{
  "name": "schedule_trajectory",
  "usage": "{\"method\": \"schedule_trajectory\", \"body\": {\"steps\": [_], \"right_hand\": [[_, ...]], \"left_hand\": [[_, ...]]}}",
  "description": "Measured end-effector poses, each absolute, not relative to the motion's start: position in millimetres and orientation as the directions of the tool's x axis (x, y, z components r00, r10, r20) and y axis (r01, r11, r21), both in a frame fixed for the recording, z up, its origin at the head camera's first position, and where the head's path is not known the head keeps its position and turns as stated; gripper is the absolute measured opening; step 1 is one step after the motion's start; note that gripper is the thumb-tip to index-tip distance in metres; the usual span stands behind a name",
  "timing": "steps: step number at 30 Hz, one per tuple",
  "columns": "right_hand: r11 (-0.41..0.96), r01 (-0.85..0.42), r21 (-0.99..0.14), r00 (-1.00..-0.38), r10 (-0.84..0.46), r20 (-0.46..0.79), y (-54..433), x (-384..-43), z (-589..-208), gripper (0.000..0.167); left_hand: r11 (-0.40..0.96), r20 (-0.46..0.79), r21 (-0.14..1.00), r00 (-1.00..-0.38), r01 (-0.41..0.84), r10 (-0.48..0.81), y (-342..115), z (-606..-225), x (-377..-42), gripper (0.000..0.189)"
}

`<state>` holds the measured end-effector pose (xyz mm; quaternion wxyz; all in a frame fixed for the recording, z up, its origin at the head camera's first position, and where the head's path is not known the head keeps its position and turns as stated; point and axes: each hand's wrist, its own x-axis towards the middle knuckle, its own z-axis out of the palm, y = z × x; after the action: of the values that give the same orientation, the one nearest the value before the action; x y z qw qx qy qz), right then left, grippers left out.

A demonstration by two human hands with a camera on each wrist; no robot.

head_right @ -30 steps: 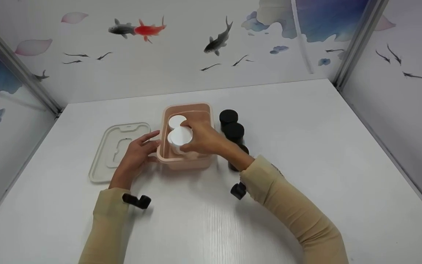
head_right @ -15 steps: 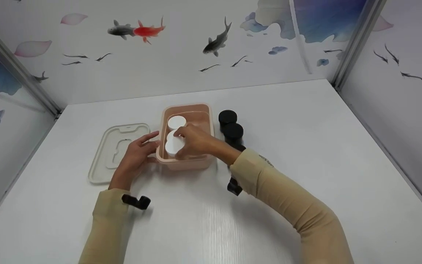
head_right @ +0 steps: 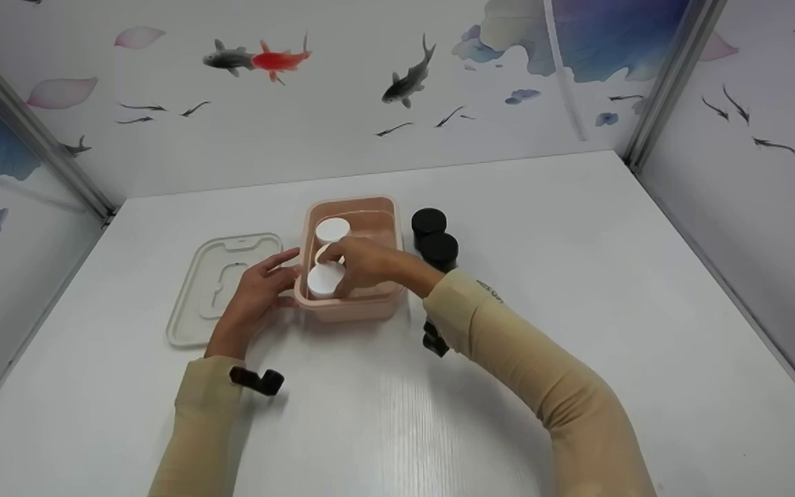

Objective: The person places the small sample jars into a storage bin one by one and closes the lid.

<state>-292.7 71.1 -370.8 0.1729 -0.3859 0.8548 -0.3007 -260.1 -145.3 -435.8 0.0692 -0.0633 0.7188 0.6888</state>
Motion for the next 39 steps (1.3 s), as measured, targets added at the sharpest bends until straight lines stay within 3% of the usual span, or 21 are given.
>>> {"method": "schedule_trajectory", "body": {"steps": [16,23,32,39], "right_hand": [[0.590,-0.618,-0.520,-0.664,-0.745,-0.057,63.9,-290.0,-381.4,0.058],[0.574,-0.675,-0.464,-0.640,-0.768,-0.019,64.3,-289.6,-385.4,0.055],[0.614,-0.517,-0.596,-0.722,-0.687,-0.082,72.5,-289.1,-378.5,0.061],[0.506,-0.485,-0.713,-0.728,-0.685,0.009,90.8,-284.0,-364.8,0.052]], "left_hand": [[0.021,-0.182,0.983,-0.983,-0.182,0.013,-145.7,-437.5,-259.2,0.043],[0.003,-0.179,0.984,-0.984,-0.179,0.023,-145.4,-438.6,-260.0,0.043],[0.024,-0.187,0.982,-0.982,-0.187,0.008,-144.2,-438.0,-259.9,0.044],[0.018,-0.183,0.983,-0.983,-0.183,0.007,-145.2,-438.0,-260.0,0.044]]}}
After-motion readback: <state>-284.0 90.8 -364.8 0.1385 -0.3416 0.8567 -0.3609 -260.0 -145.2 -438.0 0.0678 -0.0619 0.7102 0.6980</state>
